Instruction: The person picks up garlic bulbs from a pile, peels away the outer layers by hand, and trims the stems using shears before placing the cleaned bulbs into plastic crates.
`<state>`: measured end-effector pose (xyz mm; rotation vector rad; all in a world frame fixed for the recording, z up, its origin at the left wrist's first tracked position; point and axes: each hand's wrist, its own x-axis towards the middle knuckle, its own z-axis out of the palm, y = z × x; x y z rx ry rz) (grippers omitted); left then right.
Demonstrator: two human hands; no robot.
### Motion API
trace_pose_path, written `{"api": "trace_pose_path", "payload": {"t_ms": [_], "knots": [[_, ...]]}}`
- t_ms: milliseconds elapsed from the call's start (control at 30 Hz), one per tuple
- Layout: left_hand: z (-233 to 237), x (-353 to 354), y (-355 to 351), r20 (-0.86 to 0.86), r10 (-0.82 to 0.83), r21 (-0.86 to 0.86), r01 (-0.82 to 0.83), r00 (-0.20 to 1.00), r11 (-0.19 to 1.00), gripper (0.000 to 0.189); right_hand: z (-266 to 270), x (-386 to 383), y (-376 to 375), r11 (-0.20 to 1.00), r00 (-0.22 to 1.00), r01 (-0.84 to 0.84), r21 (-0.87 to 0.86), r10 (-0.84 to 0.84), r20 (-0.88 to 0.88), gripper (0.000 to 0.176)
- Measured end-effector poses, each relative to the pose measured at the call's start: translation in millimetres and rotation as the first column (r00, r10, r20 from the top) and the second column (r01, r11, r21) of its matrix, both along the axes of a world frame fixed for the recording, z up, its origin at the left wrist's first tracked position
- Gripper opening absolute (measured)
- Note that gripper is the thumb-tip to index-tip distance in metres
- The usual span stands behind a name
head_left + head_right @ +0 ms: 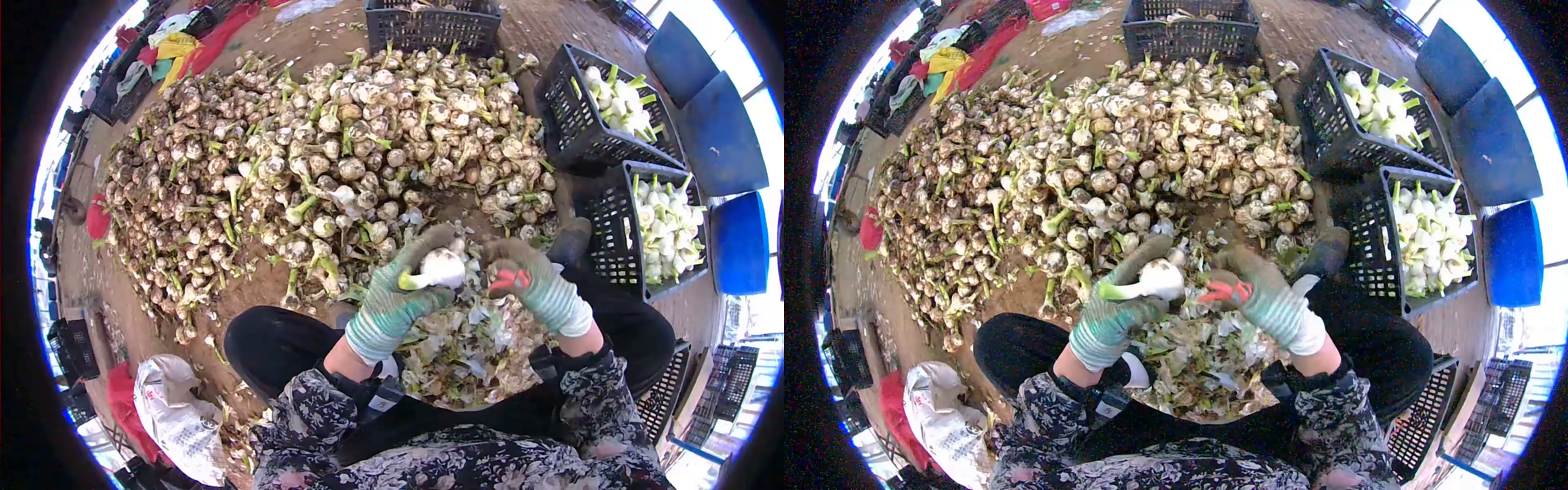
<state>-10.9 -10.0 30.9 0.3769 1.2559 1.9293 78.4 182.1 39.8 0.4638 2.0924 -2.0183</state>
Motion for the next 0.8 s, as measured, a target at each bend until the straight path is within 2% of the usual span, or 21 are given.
{"api": "trace_pose_path", "payload": {"t_ms": [67, 100, 133, 167, 200, 233, 267, 333, 367, 400, 433, 467, 500, 533, 600, 633, 667, 700, 733, 767, 800], "knots": [[2, 2, 0, -0.040, -0.087, 0.012, 0.087, 0.995, 0.996, 0.066, 5, -12, 1, 0.903, 0.977, -0.112, 0.416, 0.176, -0.119, 0.034], [6, 4, 2, -0.105, -0.098, -0.011, 0.097, 0.990, 0.995, 0.067, -2, -18, 1, 0.706, 0.850, -0.111, 0.700, 0.433, -0.301, 0.035], [6, 4, 1, -0.103, -0.102, -0.013, 0.101, 0.989, 0.995, 0.067, 7, -20, -5, 0.708, 0.852, -0.110, 0.697, 0.428, -0.301, 0.035], [5, 4, -1, 0.012, -0.120, 0.042, 0.119, 0.993, 0.992, 0.068, 26, -21, -12, 0.908, 0.955, -0.196, 0.370, 0.263, -0.138, 0.035], [5, 3, -3, 0.126, -0.140, 0.099, 0.128, 0.982, 0.987, 0.069, 36, -23, -15, 0.987, 0.983, -0.160, -0.014, 0.161, 0.090, 0.035], [7, -1, -5, 0.133, -0.166, 0.127, 0.149, 0.977, 0.981, 0.070, 10, -22, -2, 0.923, 0.955, -0.239, 0.303, 0.279, -0.096, 0.040], [7, -1, -6, 0.135, -0.164, 0.125, 0.147, 0.977, 0.981, 0.070, 5, -21, 2, 0.923, 0.955, -0.242, 0.301, 0.281, -0.095, 0.040], [5, -1, -7, 0.156, -0.139, 0.138, 0.118, 0.978, 0.983, 0.069, -3, -20, 7, 0.905, 0.741, -0.217, 0.365, 0.396, -0.542, 0.045], [10, -2, -8, 0.214, -0.153, 0.096, 0.135, 0.965, 0.986, 0.067, -8, -10, -5, 0.892, 0.973, -0.009, -0.451, -0.096, -0.209, 0.046], [9, 1, -6, 0.219, -0.154, 0.096, 0.135, 0.964, 0.986, 0.067, -9, -11, -5, 0.892, 0.974, -0.006, -0.451, -0.097, -0.204, 0.046], [7, 3, -3, 0.140, -0.116, 0.046, 0.111, 0.983, 0.993, 0.065, -8, -14, -4, 0.969, 0.967, -0.098, -0.228, 0.038, -0.254, 0.044], [5, 4, -2, 0.057, -0.082, -0.002, 0.083, 0.995, 0.997, 0.064, -4, -18, -5, 0.983, 0.946, -0.182, 0.008, 0.177, -0.271, 0.041], [-3, 3, -3, 0.066, -0.083, 0.028, 0.081, 0.994, 0.996, 0.062, 3, -20, -7, 0.944, 0.976, -0.181, 0.276, 0.207, -0.070, 0.034], [-1, 2, -4, 0.066, -0.083, 0.025, 0.081, 0.994, 0.996, 0.062, 4, -20, -7, 0.945, 0.976, -0.180, 0.274, 0.207, -0.071, 0.034], [5, -1, -4, 0.127, -0.082, 0.010, 0.081, 0.988, 0.997, 0.062, 6, -21, -6, 0.997, 0.999, -0.039, 0.065, 0.040, -0.007, 0.029], [4, -1, -4, 0.127, -0.077, 0.010, 0.077, 0.989, 0.997, 0.062, 14, -18, -12, 0.999, 0.995, 0.020, -0.047, -0.024, -0.093, 0.025], [3, 1, -2, 0.110, -0.058, 0.019, 0.056, 0.992, 0.998, 0.061, 15, -18, -16, 0.999, 0.996, 0.018, -0.050, -0.022, -0.090, 0.025], [1, 2, -1, 0.095, -0.040, 0.029, 0.038, 0.995, 0.999, 0.060, 16, -17, -20, 0.978, 0.988, -0.026, 0.207, 0.056, -0.141, 0.025], [1, 3, -2, 0.097, -0.043, 0.028, 0.041, 0.994, 0.999, 0.060, 16, -16, -22, 0.890, 0.975, -0.052, 0.452, 0.144, -0.172, 0.025], [1, 3, -2, 0.120, -0.045, 0.015, 0.044, 0.992, 0.999, 0.060, 13, -15, -22, 0.955, 0.995, -0.055, 0.293, 0.077, -0.065, 0.028], [1, 3, -3, 0.142, -0.046, 0.001, 0.046, 0.989, 0.999, 0.059, 11, -17, -20, 0.955, 0.995, -0.052, 0.293, 0.075, -0.066, 0.028]]}}
